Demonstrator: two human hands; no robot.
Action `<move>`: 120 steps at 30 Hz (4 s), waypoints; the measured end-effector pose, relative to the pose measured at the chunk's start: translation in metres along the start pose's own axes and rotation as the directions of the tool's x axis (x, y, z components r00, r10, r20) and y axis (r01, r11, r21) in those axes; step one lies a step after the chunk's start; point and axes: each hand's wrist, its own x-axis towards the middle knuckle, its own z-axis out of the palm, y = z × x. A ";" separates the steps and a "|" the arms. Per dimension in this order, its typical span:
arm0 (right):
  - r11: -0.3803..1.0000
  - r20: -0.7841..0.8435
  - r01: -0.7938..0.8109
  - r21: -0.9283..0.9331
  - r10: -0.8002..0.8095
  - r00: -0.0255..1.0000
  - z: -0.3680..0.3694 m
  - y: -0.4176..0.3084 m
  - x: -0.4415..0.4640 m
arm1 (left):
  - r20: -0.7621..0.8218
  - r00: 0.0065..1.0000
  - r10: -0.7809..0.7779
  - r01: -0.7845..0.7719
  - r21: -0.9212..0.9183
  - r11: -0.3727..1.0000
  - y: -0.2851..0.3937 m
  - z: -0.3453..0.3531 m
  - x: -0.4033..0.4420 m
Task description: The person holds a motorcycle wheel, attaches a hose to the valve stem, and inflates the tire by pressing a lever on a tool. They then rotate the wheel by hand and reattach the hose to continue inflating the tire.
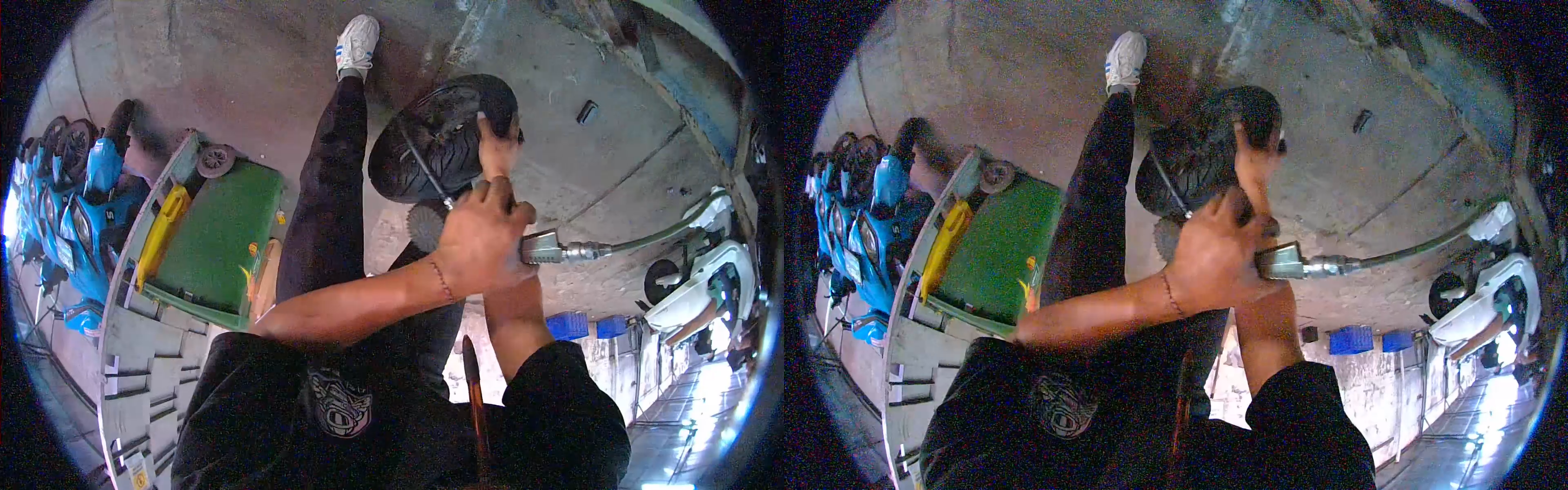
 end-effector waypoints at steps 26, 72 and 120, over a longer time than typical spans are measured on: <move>0.130 0.180 -0.169 0.977 -0.076 0.981 -0.222 -0.004 -0.106 | 0.172 0.984 0.051 -0.052 0.000 0.999 0.048 0.015 0.054; 0.322 0.103 -0.161 0.933 0.191 0.976 -0.233 -0.087 -0.101 | -0.104 0.905 -0.411 0.422 0.313 0.851 -0.157 0.153 -0.023; 0.092 0.055 -0.094 0.991 0.359 0.932 -0.129 -0.049 -0.015 | 0.182 0.872 -0.455 0.360 0.392 0.846 -0.136 0.153 0.004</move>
